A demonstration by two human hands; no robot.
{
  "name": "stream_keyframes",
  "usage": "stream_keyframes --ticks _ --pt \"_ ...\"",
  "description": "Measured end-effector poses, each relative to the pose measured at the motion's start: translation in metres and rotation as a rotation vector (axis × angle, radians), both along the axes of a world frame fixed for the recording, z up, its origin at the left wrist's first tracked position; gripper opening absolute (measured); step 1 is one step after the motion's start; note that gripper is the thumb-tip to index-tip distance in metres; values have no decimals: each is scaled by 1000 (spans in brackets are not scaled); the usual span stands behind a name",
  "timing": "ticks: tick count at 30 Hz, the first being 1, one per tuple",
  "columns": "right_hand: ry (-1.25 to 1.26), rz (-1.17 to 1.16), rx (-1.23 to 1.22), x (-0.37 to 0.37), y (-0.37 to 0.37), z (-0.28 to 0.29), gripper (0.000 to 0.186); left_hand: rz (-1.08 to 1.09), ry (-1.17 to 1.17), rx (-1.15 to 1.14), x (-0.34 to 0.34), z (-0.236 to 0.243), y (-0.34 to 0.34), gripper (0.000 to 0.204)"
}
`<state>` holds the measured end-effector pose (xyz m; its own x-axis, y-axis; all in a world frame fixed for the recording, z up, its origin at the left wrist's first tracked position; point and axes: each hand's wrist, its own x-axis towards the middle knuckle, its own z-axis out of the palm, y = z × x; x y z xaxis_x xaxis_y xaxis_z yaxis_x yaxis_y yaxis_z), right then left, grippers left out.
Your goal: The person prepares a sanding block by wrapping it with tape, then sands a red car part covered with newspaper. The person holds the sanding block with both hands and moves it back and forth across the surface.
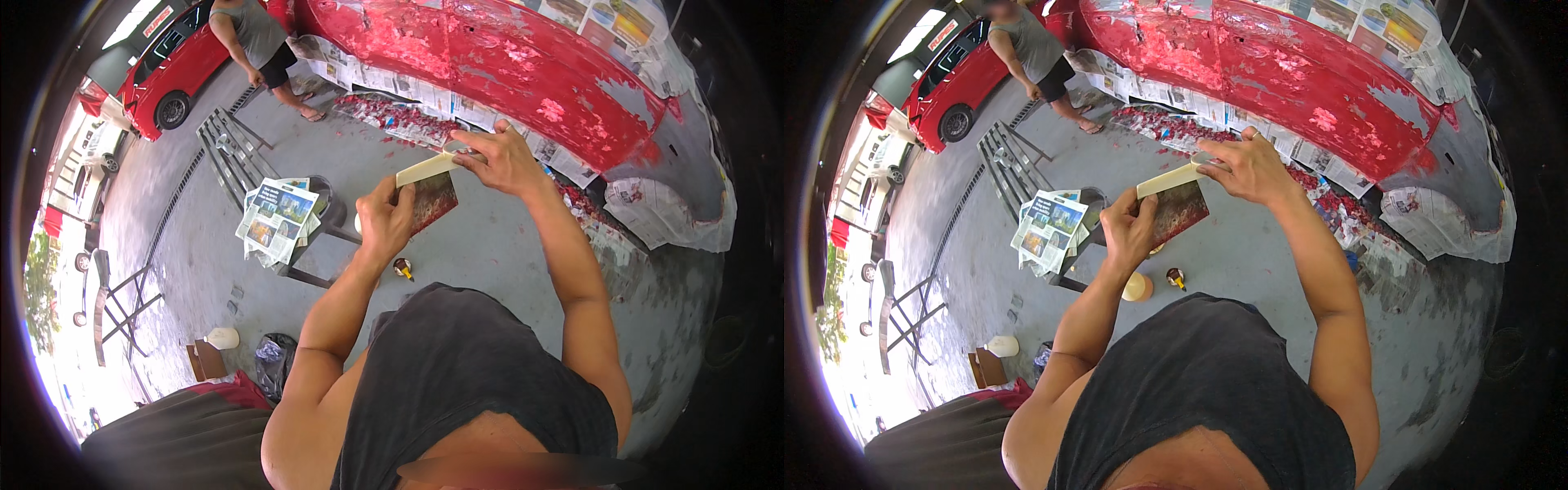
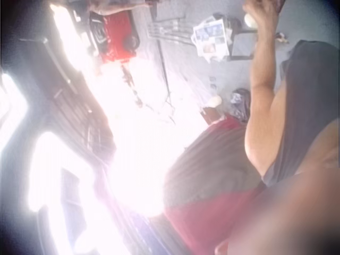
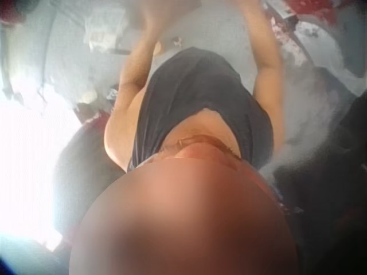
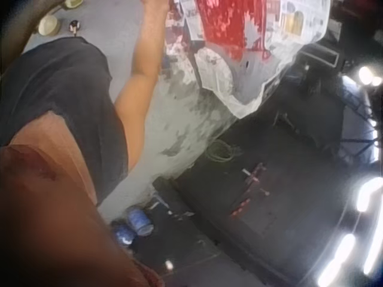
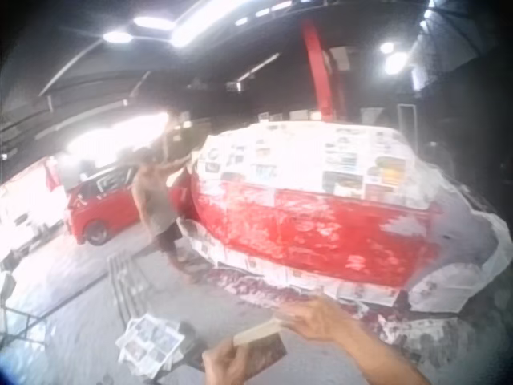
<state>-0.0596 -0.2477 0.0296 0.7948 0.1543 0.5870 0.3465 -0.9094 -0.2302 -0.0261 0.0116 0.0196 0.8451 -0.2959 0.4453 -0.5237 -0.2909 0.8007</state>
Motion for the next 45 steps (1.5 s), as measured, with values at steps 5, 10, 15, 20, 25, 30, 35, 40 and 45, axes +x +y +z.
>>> stream_keyframes --ticks 5,10,15,20,25,30,35,40,45 --pt "2 69 25 11 -4 -2 28 -31 87 -76 -3 -2 8 17" --pt "-27 139 92 15 -2 2 22 -69 89 -196 -2 -4 10 19" --pt "-29 155 91 15 0 7 20 -143 209 -257 -1 2 14 22" --pt "21 160 54 11 0 17 19 -273 352 -425 7 5 20 20" --pt "284 318 288 5 1 31 15 -466 553 -483 32 4 35 24" --pt "621 465 715 3 -3 39 17 -521 663 -478 41 -2 36 26" --pt "755 368 639 5 -2 43 18 -554 682 -394 48 0 38 30" --pt "806 303 554 8 14 36 22 -357 -92 194 57 5 27 35" --pt "703 292 425 9 31 30 26 -614 -143 396 48 9 6 29"
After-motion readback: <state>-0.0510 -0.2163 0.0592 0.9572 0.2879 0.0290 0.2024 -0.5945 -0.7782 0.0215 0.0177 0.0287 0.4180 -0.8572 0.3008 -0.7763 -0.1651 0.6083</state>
